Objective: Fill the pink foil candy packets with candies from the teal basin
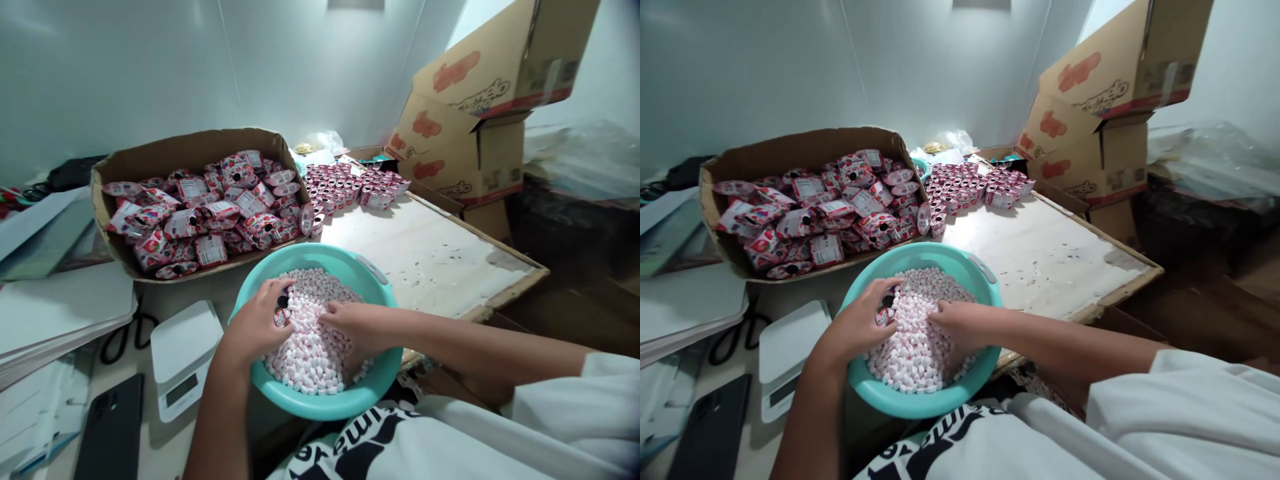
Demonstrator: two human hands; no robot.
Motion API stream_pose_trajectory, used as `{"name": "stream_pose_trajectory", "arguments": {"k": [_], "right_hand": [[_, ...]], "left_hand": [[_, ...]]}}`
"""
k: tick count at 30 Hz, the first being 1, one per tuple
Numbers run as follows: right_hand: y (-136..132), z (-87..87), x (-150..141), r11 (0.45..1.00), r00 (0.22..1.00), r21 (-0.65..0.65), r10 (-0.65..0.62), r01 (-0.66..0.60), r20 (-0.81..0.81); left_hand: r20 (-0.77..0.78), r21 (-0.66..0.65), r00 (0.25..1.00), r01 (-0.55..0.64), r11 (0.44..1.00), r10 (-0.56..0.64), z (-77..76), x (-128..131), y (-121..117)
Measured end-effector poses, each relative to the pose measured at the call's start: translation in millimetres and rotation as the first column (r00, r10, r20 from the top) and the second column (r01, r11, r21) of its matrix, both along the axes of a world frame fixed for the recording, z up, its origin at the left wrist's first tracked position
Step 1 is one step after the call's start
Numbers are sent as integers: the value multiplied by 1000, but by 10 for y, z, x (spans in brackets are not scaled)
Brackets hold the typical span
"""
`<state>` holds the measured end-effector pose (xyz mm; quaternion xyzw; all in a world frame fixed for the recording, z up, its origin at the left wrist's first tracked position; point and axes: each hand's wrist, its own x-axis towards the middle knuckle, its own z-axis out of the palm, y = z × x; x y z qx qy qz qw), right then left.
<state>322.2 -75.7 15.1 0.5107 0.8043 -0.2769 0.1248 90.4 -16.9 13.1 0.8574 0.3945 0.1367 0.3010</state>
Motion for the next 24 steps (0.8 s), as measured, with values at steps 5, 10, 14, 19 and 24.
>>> {"name": "stream_pose_trajectory", "arguments": {"k": [5,10,14,19,24], "right_hand": [[-40,-56,-4,990,985,-19,-139,138,-99],[68,30,-18,990,988,51,-124,129,-93],[297,289,-87,981,990,182,-38,63,-137],[507,642,-333,963,967,268,38,32,-252],[530,656,-489,972,968,235,53,6,-246]], "left_hand": [[-3,-7,1000,11,1000,-11,-3,6,-1],[-23,6,999,22,1000,-22,-34,20,1],[-41,14,999,32,999,-31,-29,32,2],[-86,9,996,-12,1000,13,-4,5,-14],[-113,-37,993,-48,998,44,0,-16,-10]]}}
